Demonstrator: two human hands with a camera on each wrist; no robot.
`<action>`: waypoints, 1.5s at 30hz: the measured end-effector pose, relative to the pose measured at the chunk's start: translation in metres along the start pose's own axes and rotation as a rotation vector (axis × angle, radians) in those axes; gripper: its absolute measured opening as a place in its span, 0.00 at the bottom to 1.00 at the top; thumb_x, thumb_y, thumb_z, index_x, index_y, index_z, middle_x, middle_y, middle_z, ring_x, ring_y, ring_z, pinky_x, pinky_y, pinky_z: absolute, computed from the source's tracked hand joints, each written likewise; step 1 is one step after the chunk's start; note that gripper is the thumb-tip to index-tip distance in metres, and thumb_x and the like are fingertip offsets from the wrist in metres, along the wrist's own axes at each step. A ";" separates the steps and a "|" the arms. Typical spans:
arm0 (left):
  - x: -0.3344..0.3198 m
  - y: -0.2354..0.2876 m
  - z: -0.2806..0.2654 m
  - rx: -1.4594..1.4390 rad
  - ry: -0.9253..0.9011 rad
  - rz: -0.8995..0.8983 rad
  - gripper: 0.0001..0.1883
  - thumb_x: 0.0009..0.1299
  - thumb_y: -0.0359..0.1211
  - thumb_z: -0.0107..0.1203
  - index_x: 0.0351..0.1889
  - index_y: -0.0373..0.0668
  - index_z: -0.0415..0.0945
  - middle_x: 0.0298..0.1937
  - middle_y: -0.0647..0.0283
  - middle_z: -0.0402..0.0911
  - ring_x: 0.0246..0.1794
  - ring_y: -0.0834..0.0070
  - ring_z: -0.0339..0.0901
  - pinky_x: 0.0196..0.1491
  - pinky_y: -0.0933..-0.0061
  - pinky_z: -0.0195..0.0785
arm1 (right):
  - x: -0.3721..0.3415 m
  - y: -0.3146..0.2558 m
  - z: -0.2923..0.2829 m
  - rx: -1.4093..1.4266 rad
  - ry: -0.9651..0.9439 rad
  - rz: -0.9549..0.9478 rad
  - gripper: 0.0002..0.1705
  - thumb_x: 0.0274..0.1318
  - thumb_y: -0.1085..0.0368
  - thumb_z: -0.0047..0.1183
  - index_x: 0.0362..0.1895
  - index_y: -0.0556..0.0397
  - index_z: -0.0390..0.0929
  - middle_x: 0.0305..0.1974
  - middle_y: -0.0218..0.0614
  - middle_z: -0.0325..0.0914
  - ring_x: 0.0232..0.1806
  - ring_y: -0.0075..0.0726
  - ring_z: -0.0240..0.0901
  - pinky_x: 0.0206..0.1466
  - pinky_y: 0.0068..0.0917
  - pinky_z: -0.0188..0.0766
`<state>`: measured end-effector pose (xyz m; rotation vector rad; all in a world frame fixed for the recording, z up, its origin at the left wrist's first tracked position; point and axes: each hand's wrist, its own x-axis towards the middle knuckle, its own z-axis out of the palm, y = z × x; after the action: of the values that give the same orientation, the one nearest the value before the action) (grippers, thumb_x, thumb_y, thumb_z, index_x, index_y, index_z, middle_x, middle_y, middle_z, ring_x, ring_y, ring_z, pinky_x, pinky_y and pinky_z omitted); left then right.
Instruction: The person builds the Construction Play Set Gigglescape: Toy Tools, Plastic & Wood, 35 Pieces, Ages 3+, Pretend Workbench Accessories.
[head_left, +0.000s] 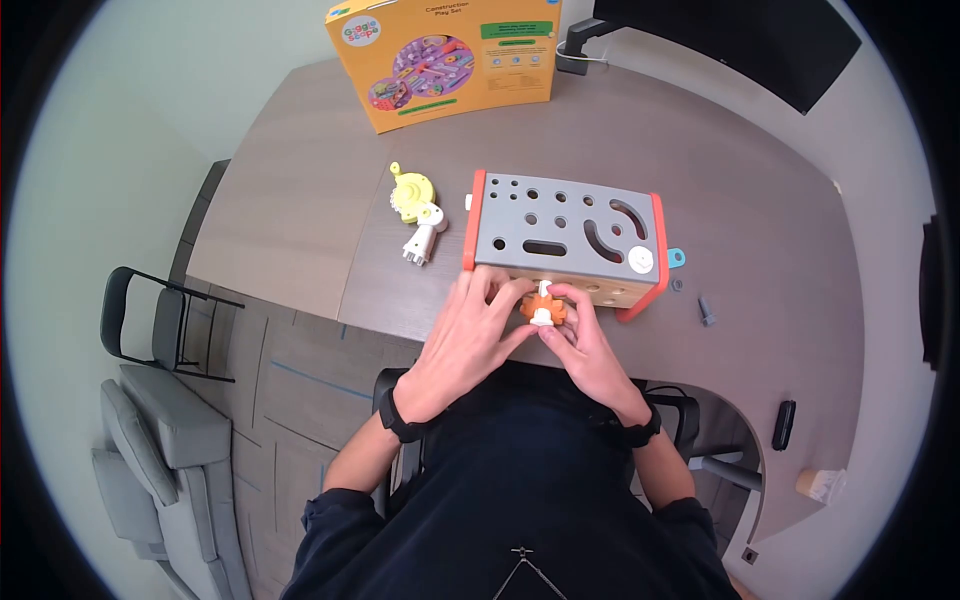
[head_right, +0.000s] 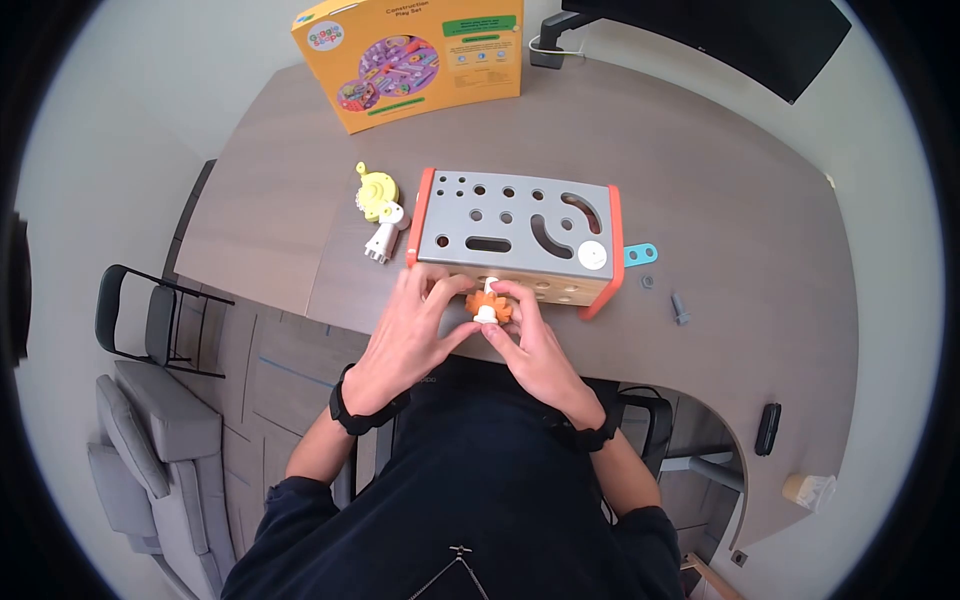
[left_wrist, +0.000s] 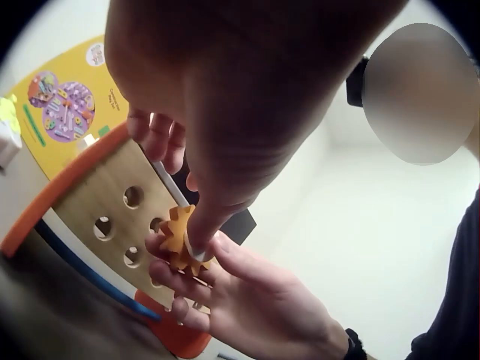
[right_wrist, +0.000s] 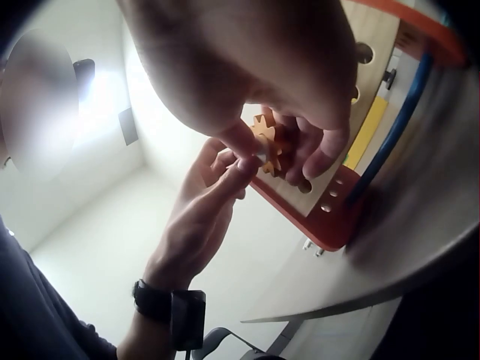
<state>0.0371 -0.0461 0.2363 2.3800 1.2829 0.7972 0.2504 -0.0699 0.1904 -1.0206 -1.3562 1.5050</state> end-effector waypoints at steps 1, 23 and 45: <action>0.000 -0.002 -0.001 0.043 0.011 0.020 0.31 0.67 0.37 0.76 0.66 0.48 0.76 0.65 0.56 0.72 0.61 0.56 0.72 0.61 0.56 0.71 | 0.000 0.002 0.000 -0.009 0.003 0.003 0.25 0.81 0.66 0.51 0.76 0.52 0.61 0.66 0.47 0.76 0.65 0.37 0.78 0.70 0.39 0.73; 0.054 -0.025 -0.016 0.274 -0.155 0.241 0.42 0.58 0.57 0.78 0.62 0.41 0.75 0.85 0.40 0.56 0.89 0.38 0.45 0.85 0.30 0.41 | 0.006 0.002 0.005 -0.008 -0.033 0.014 0.18 0.84 0.67 0.46 0.70 0.56 0.69 0.64 0.41 0.79 0.65 0.35 0.80 0.71 0.35 0.73; 0.058 -0.027 -0.014 0.265 -0.148 0.199 0.29 0.64 0.51 0.75 0.55 0.45 0.79 0.84 0.52 0.62 0.87 0.44 0.53 0.82 0.32 0.51 | 0.023 0.007 0.011 -0.008 0.107 -0.040 0.20 0.84 0.65 0.45 0.71 0.56 0.71 0.61 0.43 0.82 0.62 0.33 0.82 0.69 0.34 0.75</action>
<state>0.0363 0.0178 0.2523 2.7522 1.1683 0.5167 0.2325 -0.0518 0.1836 -1.0582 -1.3007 1.3965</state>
